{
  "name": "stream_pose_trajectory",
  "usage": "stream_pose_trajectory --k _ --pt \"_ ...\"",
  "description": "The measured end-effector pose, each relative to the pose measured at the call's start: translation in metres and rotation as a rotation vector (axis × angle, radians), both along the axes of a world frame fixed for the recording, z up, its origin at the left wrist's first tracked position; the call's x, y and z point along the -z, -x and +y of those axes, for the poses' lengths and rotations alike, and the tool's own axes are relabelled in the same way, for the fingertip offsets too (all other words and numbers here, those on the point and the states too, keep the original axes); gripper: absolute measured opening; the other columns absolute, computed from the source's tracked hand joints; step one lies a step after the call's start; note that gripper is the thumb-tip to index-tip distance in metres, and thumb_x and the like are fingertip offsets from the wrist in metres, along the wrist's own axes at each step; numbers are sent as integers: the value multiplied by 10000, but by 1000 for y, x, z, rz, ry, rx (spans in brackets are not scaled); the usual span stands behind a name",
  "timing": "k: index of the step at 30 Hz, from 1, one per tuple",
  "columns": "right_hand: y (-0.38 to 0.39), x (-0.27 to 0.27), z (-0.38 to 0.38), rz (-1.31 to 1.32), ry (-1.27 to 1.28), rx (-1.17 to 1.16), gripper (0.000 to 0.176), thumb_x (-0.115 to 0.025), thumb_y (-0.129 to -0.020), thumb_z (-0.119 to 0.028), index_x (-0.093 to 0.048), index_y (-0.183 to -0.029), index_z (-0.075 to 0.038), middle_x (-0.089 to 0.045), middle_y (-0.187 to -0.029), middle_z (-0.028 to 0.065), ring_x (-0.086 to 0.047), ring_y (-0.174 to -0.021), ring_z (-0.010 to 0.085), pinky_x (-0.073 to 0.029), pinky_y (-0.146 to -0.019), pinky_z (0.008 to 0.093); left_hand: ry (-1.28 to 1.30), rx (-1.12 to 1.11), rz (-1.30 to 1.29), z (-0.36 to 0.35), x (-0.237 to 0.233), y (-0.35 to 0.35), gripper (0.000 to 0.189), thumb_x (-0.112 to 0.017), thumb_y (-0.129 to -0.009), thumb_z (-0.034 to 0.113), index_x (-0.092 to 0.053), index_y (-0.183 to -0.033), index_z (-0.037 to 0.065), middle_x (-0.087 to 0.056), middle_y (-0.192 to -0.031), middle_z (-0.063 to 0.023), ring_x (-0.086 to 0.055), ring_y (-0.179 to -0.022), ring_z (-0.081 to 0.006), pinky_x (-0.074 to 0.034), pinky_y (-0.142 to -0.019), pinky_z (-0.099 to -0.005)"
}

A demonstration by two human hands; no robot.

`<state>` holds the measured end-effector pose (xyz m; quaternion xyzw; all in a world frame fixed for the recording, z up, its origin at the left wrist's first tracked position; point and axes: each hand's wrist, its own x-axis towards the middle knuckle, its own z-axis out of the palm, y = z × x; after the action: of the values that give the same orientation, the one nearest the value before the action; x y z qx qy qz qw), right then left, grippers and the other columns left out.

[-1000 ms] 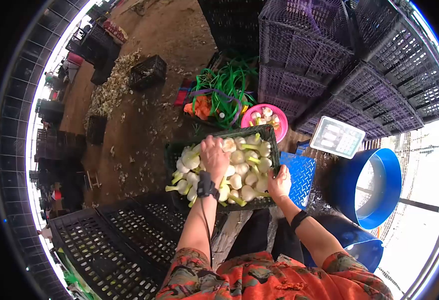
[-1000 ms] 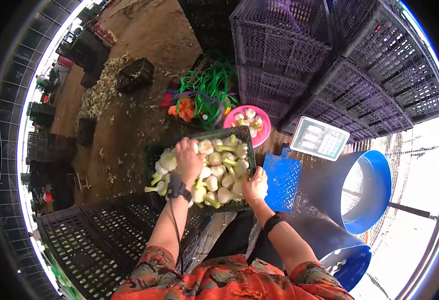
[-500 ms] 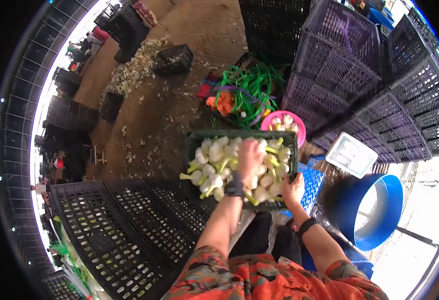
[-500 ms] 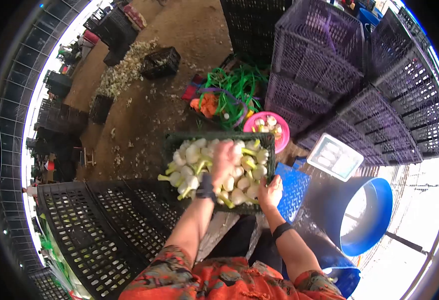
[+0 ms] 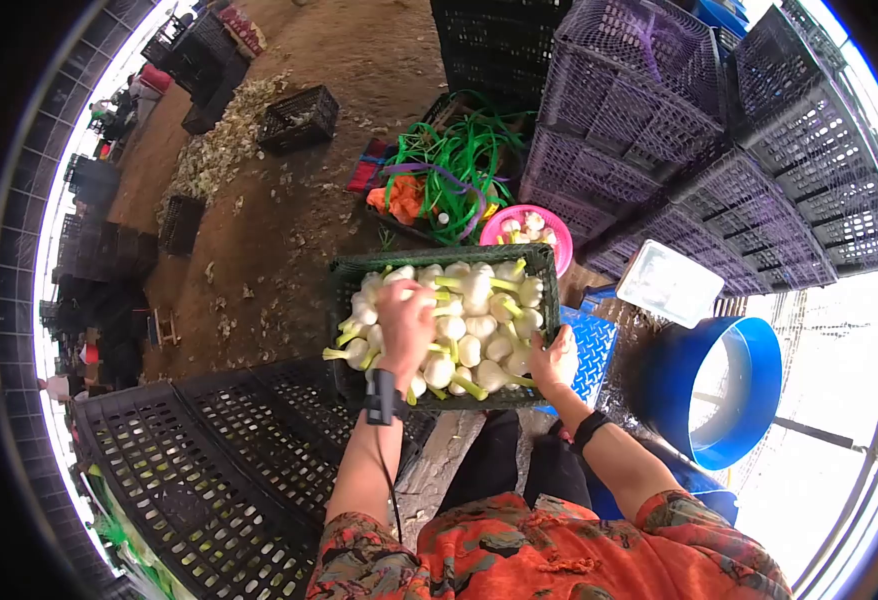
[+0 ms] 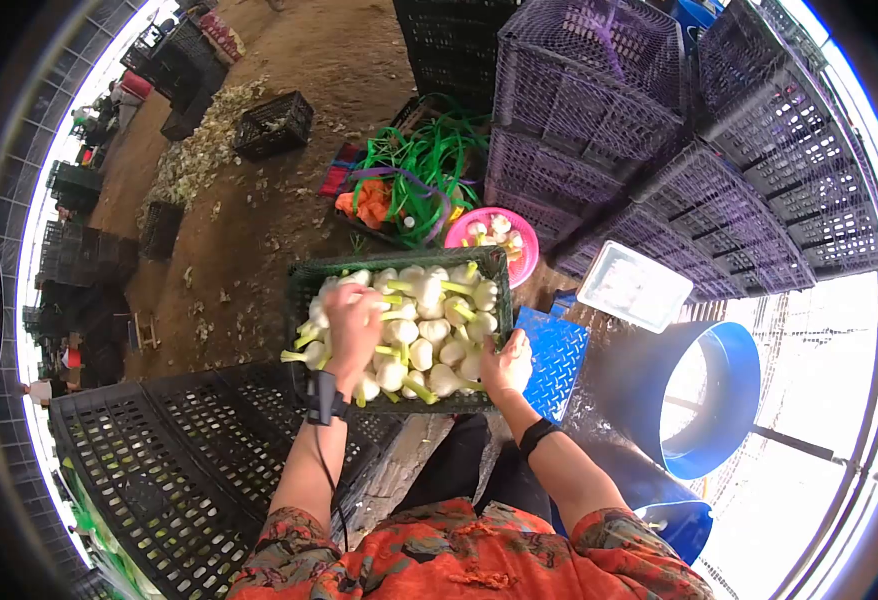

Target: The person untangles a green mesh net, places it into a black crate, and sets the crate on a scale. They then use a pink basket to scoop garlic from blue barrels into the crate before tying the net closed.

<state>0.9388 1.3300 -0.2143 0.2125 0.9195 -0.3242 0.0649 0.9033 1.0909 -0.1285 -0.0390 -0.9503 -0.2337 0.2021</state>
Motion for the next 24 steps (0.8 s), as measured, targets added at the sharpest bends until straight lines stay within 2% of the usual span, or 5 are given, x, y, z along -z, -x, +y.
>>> stream_pose_trajectory --k 7,15,19,21,24 --pt "-3 1 2 -35 15 11 450 -644 -801 -302 -445 -1079 -10 -537 -1071 202 -515 -1030 386 -444 -853 454 602 207 -699 31 83 49 114 -618 -689 146 -706 -751 107 -675 -803 -87 -652 -823 -258 -481 -721 -390" --pt "-3 3 3 59 17 32 427 -632 -799 -278 -450 -1086 -19 -537 -1056 193 -504 -1040 384 -437 -857 460 652 514 -617 25 73 64 71 -615 -645 118 -675 -667 88 -642 -699 -133 -646 -699 -283 -498 -612 -384" --pt "-3 -1 3 59 60 26 408 -631 -794 -268 -448 -1058 -17 -533 -1043 197 -503 -1028 387 -436 -853 463 349 533 -776 -3 71 57 71 -609 -710 118 -659 -706 68 -632 -797 -84 -626 -752 -274 -494 -692 -340" --pt "-4 -1 3 75 57 24 404 -631 -792 -264 -446 -1051 -14 -533 -1037 199 -504 -1024 388 -436 -851 463 -84 417 -373 -25 77 48 83 -578 -806 98 -625 -817 30 -619 -786 -63 -616 -696 -231 -494 -662 -313" --pt "-4 -2 4 82 46 19 396 -629 -789 -259 -445 -1038 -11 -532 -1027 200 -504 -1020 388 -437 -847 462 -919 -55 -751 -33 26 37 113 -514 -946 141 -578 -950 48 -594 -783 -16 -553 -628 -101 -474 -598 -245"
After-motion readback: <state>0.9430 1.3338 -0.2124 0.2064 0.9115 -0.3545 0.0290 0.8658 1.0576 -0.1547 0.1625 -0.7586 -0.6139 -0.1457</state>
